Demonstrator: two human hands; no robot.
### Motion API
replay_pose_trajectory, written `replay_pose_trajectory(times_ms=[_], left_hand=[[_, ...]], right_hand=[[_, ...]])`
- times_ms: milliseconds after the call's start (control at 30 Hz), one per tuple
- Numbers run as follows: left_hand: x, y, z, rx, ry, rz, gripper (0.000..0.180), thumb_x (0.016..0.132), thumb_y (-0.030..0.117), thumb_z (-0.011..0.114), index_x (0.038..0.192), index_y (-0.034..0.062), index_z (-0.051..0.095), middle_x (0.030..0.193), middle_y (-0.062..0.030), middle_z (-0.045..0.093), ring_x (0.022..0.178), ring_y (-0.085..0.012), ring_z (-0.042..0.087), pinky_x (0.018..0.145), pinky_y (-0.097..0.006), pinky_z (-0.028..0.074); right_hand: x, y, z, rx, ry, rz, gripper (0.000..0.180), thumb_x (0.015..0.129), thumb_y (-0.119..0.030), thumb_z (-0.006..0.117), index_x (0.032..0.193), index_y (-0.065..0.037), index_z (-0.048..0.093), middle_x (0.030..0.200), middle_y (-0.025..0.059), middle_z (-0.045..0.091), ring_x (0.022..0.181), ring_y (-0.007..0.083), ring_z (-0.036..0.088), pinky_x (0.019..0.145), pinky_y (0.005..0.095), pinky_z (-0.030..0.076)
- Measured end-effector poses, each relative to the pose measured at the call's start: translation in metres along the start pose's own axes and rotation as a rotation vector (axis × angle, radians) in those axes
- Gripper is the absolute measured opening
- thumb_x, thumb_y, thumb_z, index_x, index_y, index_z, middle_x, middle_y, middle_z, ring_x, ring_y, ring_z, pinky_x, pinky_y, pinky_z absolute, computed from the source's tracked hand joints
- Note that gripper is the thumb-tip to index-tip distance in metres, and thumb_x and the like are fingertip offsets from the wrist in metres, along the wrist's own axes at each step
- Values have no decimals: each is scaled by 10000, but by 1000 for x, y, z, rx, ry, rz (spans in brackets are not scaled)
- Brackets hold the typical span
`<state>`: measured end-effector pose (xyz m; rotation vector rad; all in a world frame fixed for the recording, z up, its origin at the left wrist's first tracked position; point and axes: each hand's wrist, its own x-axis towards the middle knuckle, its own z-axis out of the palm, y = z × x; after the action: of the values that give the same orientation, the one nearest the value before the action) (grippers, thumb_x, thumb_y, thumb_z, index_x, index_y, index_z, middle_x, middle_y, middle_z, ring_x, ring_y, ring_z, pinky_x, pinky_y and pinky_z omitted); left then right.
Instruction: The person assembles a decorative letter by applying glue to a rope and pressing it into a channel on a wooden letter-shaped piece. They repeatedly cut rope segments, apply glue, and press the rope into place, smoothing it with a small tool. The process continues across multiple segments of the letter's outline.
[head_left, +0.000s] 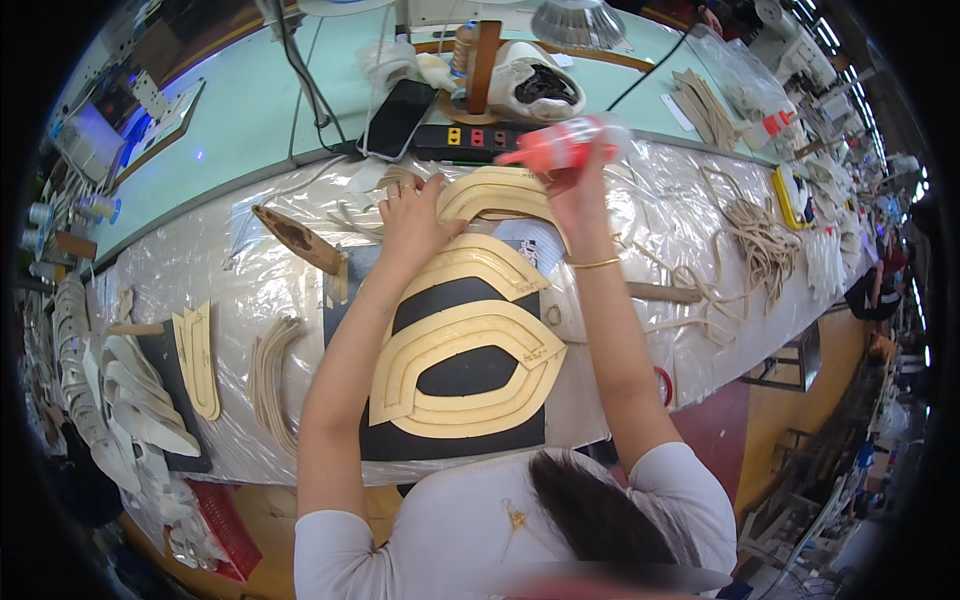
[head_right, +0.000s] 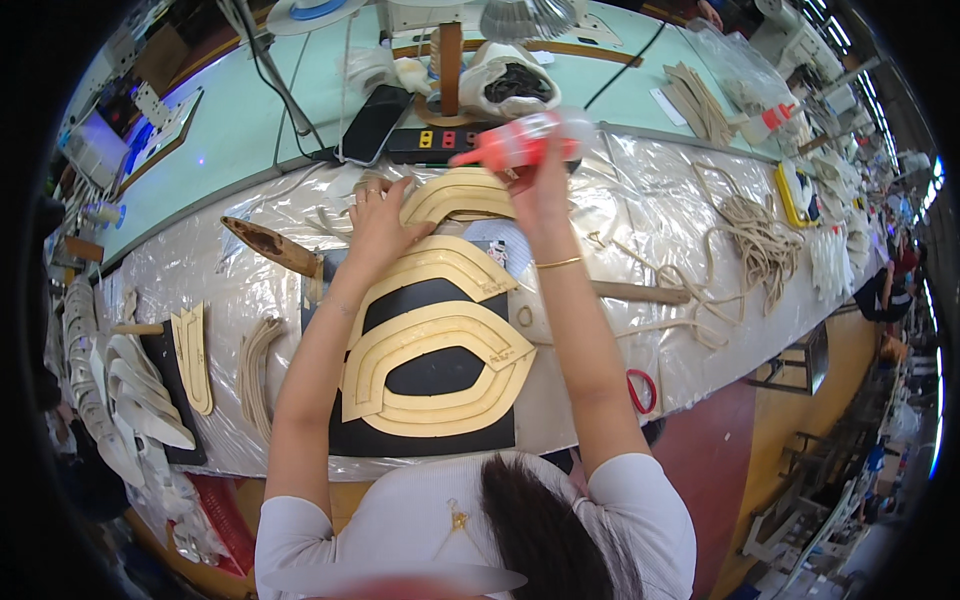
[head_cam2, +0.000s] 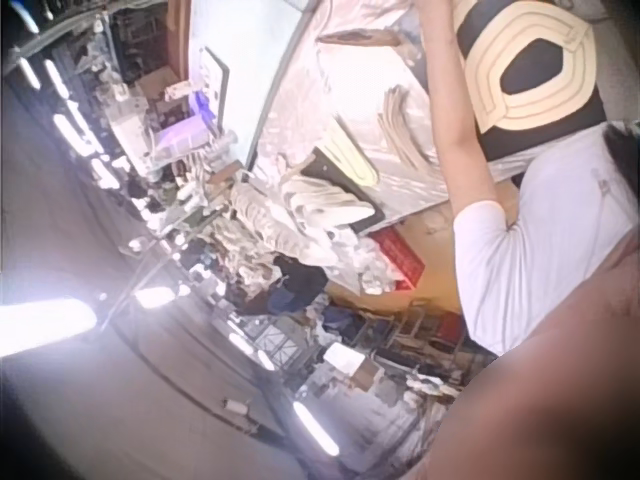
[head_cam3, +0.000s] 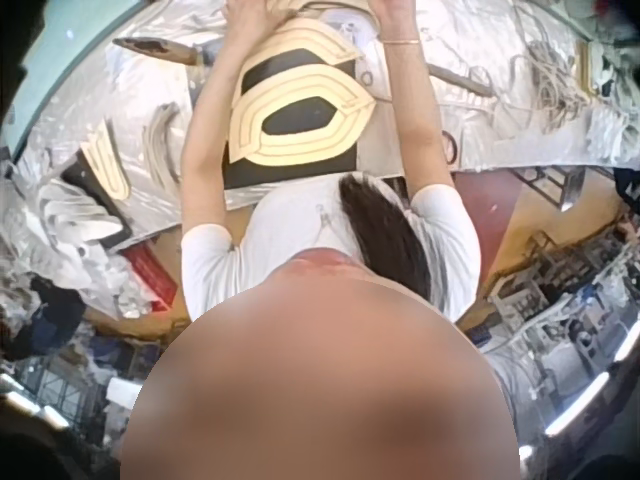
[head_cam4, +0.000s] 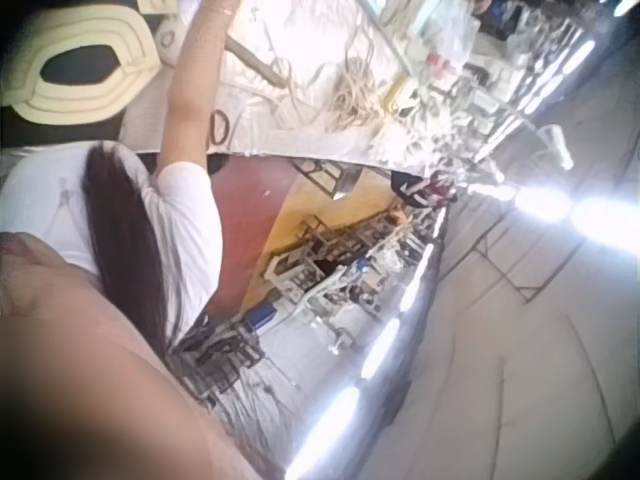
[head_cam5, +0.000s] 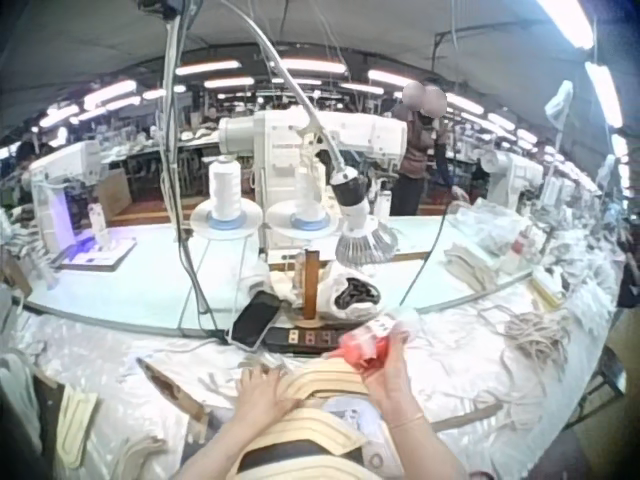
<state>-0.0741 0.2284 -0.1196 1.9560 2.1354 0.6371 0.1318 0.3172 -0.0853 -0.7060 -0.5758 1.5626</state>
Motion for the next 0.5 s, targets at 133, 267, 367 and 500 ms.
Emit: replay_pose_trajectory(times_ms=[133,267,367,500], left_hand=[[16,13,9,60,28,155,756,685,353,854,1334,88,572,1277,-149,518,1224,-339,463,985,-497,383],[41,23,21,161,-116,227,687,676,324,848,1268,70,609,1243,-158,557,1190,-345,515,972,-498,427],[57,31,17,194,-204,234,586,673,294,842,1169,52,647,1207,-170,591,1147,-355,565,941,-493,487],[54,44,-17,270,-98,258,541,677,266,834,1130,29,657,1198,-198,603,1130,-376,570,923,-478,514]], right_hand=[[-31,-104,-78,273,-167,-15,644,914,-653,556,1191,-72,561,1077,108,661,957,249,673,695,376,601],[-107,-200,-165,-318,219,-203,682,900,-655,584,1242,-66,549,1024,101,662,883,192,671,708,345,582],[-178,-238,-212,-1140,311,-110,689,880,-544,687,1312,-37,508,1048,110,674,909,252,681,787,374,571],[-241,-237,-256,-1856,407,198,745,810,-522,746,1328,-51,491,1120,166,685,994,349,679,838,429,541]])
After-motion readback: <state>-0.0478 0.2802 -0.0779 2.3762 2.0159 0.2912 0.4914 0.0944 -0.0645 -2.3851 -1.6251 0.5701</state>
